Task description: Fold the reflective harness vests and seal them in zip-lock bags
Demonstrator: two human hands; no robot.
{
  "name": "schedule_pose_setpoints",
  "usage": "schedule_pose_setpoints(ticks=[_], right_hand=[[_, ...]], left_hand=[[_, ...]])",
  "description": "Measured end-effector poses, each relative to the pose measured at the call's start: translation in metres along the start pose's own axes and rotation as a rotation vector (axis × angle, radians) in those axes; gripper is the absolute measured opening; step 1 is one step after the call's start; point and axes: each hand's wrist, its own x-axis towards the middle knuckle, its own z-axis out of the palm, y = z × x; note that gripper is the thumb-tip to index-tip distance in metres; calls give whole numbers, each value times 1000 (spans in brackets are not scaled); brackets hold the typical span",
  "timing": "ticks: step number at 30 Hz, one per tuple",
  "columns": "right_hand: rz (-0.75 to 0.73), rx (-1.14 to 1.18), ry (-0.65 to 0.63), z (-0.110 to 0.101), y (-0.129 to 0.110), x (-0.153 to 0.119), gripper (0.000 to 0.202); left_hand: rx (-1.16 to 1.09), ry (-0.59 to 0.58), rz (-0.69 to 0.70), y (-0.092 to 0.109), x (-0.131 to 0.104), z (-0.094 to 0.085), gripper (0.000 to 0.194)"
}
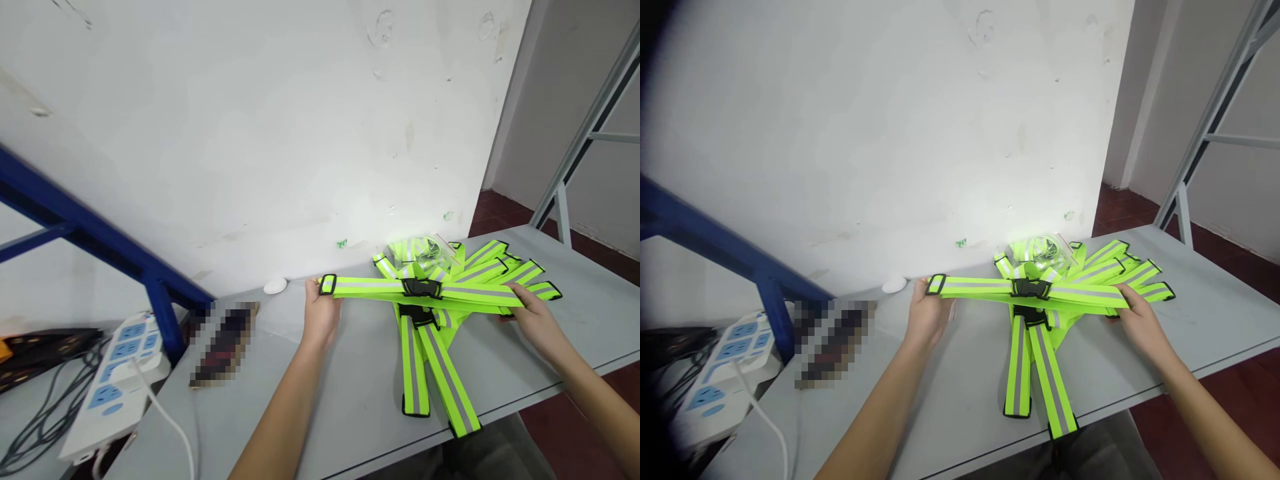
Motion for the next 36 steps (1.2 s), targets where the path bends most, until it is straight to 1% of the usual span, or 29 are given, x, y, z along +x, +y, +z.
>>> schedule_pose_setpoints(ticks=[2, 4, 5, 6, 8, 10, 12, 14, 16, 17, 18, 19, 21, 23, 25, 26, 28, 30, 32, 34, 36], right_hand=[[18, 113, -5, 3, 3, -1, 31], [-31, 93, 29, 6, 8, -1, 30], [-89, 12, 56, 7, 11, 0, 31], [-164, -116, 86, 8, 14, 1, 32], [-314, -454, 133, 9, 19, 2, 35], [-394, -756, 173, 10, 23, 1, 38], [-378, -911, 214, 11, 25, 0, 39], [-304, -945, 244, 10, 24, -2, 40], [-226, -865, 245, 9, 22, -4, 42], [-199, -767, 234, 8, 20, -5, 43], [-174, -621, 217, 8, 17, -7, 43], [-141, -430, 193, 9, 13, -8, 41], [-35, 31, 122, 13, 5, -11, 34], [119, 449, 57, 20, -3, -11, 27], [247, 706, 34, 27, -8, -10, 28], [288, 779, 40, 30, -9, -8, 29], [345, 850, 45, 35, -9, -7, 32], [388, 868, 8, 38, -8, -8, 35], [418, 866, -67, 39, -9, -12, 36], [422, 858, -146, 38, -14, -17, 32], [420, 836, -214, 35, -22, -22, 24]], left_hand=[[62, 18, 30, -2, -1, 0, 42], [119, 14, 49, -1, -2, 1, 46], [119, 5, 53, 1, -3, 1, 46], [95, -15, 53, 3, -3, 1, 46], [15, -82, 52, 8, -3, 1, 48], [-52, -169, 50, 13, -3, -1, 50], [-83, -234, 45, 17, -1, -4, 49], [-95, -256, 52, 20, 1, -6, 46], [-111, -249, 74, 21, 3, -8, 45], [-125, -235, 76, 21, 4, -8, 44], [-146, -213, 65, 19, 5, -8, 44], [-171, -186, 42, 17, 5, -7, 43], [-233, -123, -35, 12, 4, -3, 38], [-307, -71, -159, 6, 0, 3, 26], [-378, -51, -298, 2, -6, 9, 14], [-413, -51, -356, 2, -10, 11, 13], [-495, -84, -417, 3, -16, 13, 14], [-590, -135, -424, 5, -20, 12, 12], [-654, -162, -424, 4, -20, 8, 11], [-652, -139, -434, 3, -19, 5, 14], [-609, -88, -452, 0, -16, 3, 18]])
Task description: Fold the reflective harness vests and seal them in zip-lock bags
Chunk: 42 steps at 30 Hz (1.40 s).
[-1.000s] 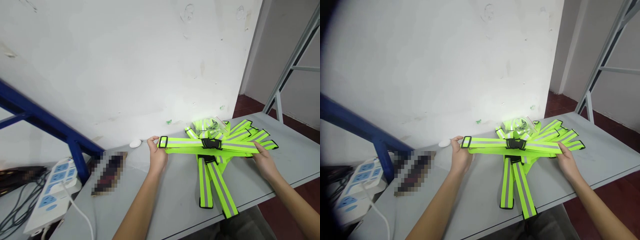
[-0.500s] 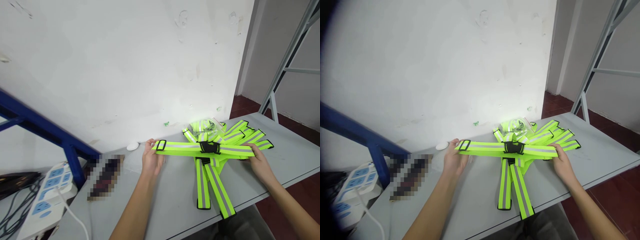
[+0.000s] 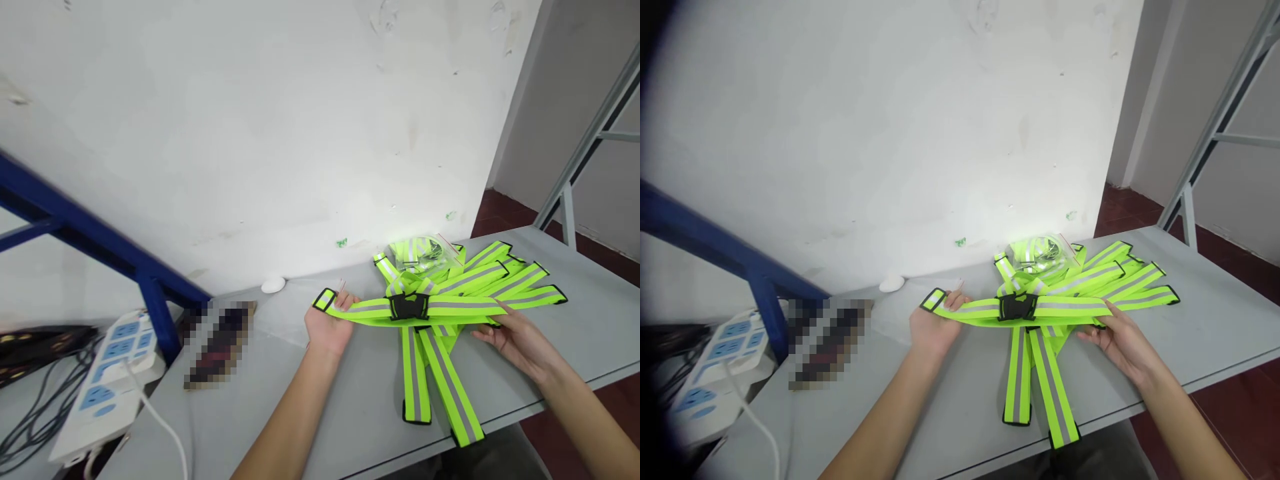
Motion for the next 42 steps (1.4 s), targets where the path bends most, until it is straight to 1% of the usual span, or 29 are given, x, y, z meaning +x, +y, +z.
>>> schedule_pose_setpoints(ticks=[2, 4, 7, 10, 12, 14, 18, 20, 21, 23, 25, 27, 28, 29, 30, 32, 33, 35, 36, 37, 39, 41, 42], right_hand=[[18, -43, -29, 4, -5, -8, 22], [22, -85, -48, 8, -10, -17, 32], [30, -141, -123, 12, -14, -29, 53], [9, -215, -197, 18, -12, -38, 57], [-46, -309, -210, 22, -8, -39, 59], [-108, -464, -229, 23, -4, -36, 59], [-271, -840, -371, 19, 0, -23, 45], [-311, -952, -450, 19, 1, -18, 48], [-310, -990, -476, 20, 2, -17, 51], [-303, -1053, -500, 23, 5, -17, 54], [-308, -1100, -484, 26, 9, -18, 49], [-314, -1120, -446, 28, 14, -19, 45], [-312, -1120, -425, 28, 16, -20, 42], [-307, -1111, -404, 29, 17, -20, 40], [-294, -1089, -391, 29, 18, -21, 38], [-239, -1010, -392, 31, 18, -22, 41], [-201, -961, -393, 33, 18, -23, 43], [-124, -872, -384, 38, 17, -26, 47], [-88, -839, -383, 41, 17, -28, 48], [-58, -814, -385, 45, 16, -30, 48], [-29, -778, -408, 53, 14, -33, 47], [-73, -774, -428, 60, 11, -35, 45], [-130, -791, -424, 63, 9, -35, 41]], left_hand=[[35, 58, -2, 1, 2, -2, 20], [72, 91, -22, 2, 4, -2, 18], [127, 93, -100, 8, 7, -3, 16], [157, 99, -131, 15, 12, -6, 19], [174, 109, -111, 18, 16, -9, 23], [203, 115, -91, 21, 22, -12, 26], [312, 116, -57, 24, 33, -19, 22], [384, 120, -6, 27, 36, -22, 19], [420, 120, 25, 30, 36, -23, 22], [490, 105, 72, 38, 31, -24, 37], [675, 26, 152, 47, 19, -21, 51], [1019, -112, 327, 53, 3, -15, 58], [1185, -178, 422, 53, -5, -12, 60], [1328, -254, 484, 50, -13, -10, 62], [1454, -353, 483, 45, -20, -9, 64], [1656, -574, 378, 28, -32, -11, 73], [1737, -658, 317, 17, -35, -14, 81], [1856, -715, 294, -4, -37, -22, 102], [1917, -723, 307, -13, -36, -26, 107], [1976, -713, 335, -20, -35, -30, 104], [2081, -677, 423, -30, -32, -36, 82], [2155, -659, 515, -34, -31, -38, 57], [2180, -663, 554, -35, -30, -38, 49]])
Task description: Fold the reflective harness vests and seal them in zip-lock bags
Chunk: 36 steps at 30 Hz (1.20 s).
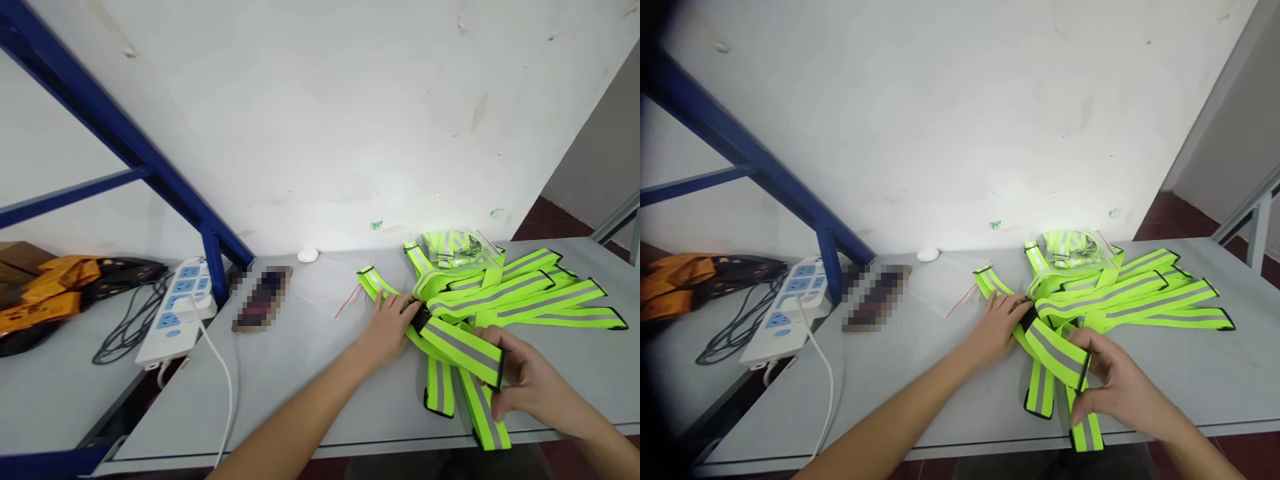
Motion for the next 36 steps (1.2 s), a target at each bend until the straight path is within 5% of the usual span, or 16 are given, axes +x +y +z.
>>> schedule_pose_setpoints(ticks=[4, 7, 11, 16, 23, 28, 33, 36], right_hand=[[-285, -246, 118, -1, -14, 11, 24], [-432, -330, 60, 0, -25, 22, 23], [-259, -180, -111, 14, -35, 37, 29], [-30, 184, -96, 35, -29, 64, 44], [37, 173, -219, 35, -12, 91, 28], [62, 268, -276, 38, 2, 87, 26], [77, 455, -309, 45, 10, 86, 29], [67, 506, -283, 47, 14, 89, 29]], left_hand=[[78, 57, 48, -2, 1, 0, 40], [96, 104, 54, -6, 5, 2, 35], [113, 197, 49, -11, 10, 3, 28], [192, 310, 19, -13, 8, 3, 15], [180, 322, -240, -14, 9, -4, 14], [-217, 339, -624, -16, 5, -13, 23], [-671, 452, -633, -16, 8, -9, 34], [-1087, 524, -771, -9, 14, -3, 38]])
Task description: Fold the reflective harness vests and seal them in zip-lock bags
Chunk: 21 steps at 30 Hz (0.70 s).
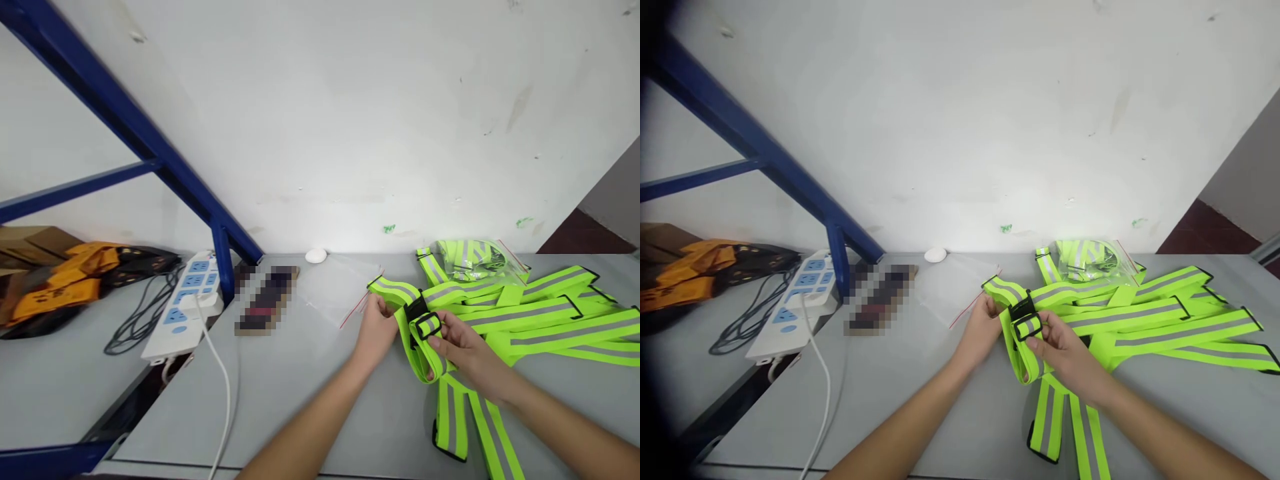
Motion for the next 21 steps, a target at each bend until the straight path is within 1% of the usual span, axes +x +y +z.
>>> schedule_pose_setpoints(ticks=[2, 3, 4, 6, 9, 11, 13, 15, 17, 19, 21], right_hand=[[-7, 32, 3, -1, 3, 2, 28], [-7, 49, 8, -1, 4, 3, 29], [-5, 67, 20, -2, 5, 4, 29], [2, 100, 48, -1, 6, 5, 29], [26, 144, 57, 1, 6, 5, 31], [40, 191, 115, 2, 5, 5, 35], [52, 241, 248, 4, 3, 6, 38], [71, 266, 338, 6, 2, 8, 39], [90, 266, 328, 8, 0, 8, 40], [92, 259, 303, 8, -1, 8, 41], [94, 246, 309, 7, -1, 7, 40]], left_hand=[[-247, 35, -174, 1, -5, 8, 41], [-361, 55, -229, 3, -8, 11, 42], [-465, 70, -256, 5, -12, 13, 41], [-623, 70, -263, 12, -20, 15, 37], [-728, 20, -234, 20, -30, 14, 35], [-720, -39, -173, 22, -34, 13, 36], [-643, -92, -106, 20, -36, 14, 37], [-543, -100, -69, 16, -37, 17, 38], [-459, -92, -42, 12, -38, 20, 39], [-363, -94, 11, 9, -39, 21, 38], [-246, -104, 64, 7, -39, 21, 35]])
